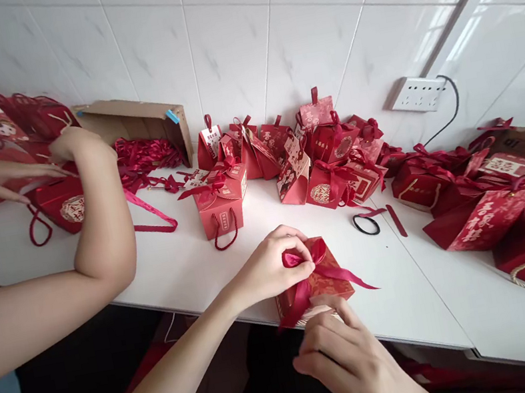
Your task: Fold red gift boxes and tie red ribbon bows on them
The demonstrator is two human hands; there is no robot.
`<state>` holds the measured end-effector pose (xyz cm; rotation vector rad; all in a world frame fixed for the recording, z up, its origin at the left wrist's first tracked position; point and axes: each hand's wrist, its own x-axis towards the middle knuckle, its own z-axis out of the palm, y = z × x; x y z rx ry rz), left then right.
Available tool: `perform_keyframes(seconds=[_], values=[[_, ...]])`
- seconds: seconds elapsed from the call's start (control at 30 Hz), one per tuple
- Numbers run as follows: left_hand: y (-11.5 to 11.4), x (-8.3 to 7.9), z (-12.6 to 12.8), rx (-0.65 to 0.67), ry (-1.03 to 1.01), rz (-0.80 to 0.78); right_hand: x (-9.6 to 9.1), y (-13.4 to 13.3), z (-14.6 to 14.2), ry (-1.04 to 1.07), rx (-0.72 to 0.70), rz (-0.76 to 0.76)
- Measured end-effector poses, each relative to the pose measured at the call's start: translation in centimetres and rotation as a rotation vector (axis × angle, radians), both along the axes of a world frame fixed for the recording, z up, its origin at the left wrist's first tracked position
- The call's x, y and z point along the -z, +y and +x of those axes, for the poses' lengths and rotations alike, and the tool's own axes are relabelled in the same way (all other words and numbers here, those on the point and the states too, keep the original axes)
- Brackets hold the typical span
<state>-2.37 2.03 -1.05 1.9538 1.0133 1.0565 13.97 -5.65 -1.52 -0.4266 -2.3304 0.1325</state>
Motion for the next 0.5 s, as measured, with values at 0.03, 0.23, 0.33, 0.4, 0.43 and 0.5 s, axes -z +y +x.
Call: perform_keyframes(seconds=[0.03, 0.23, 0.33, 0.4, 0.43, 0.5], values=[[0.0, 0.1, 0.0, 0.014, -0.010, 0.005, -0.5, 0.2, 0.6, 0.028, -0.031, -0.034], [-1.0, 0.4, -0.3, -0.345, -0.182, 0.105, -3.1, 5.2, 2.1, 0.059, 0.754, -0.416], [-1.9, 0.2, -0.7, -0.498, -0.031, 0.033, -3.4, 8.4, 1.0, -0.162, 0.785, -0.570], [-2.3, -0.1, -0.9, -0.480, 0.104, -0.049, -3.2, 9.7, 0.4, -0.218, 0.738, -0.627], [-2.5, -0.2, -1.0, -0.470, 0.145, -0.081, -3.0, 10.0, 0.2, -0.228, 0.717, -0.641], [-2.6, -0.3, -1.0, -0.466, 0.174, -0.117, -2.7, 10.2, 0.1, -0.223, 0.694, -0.639]])
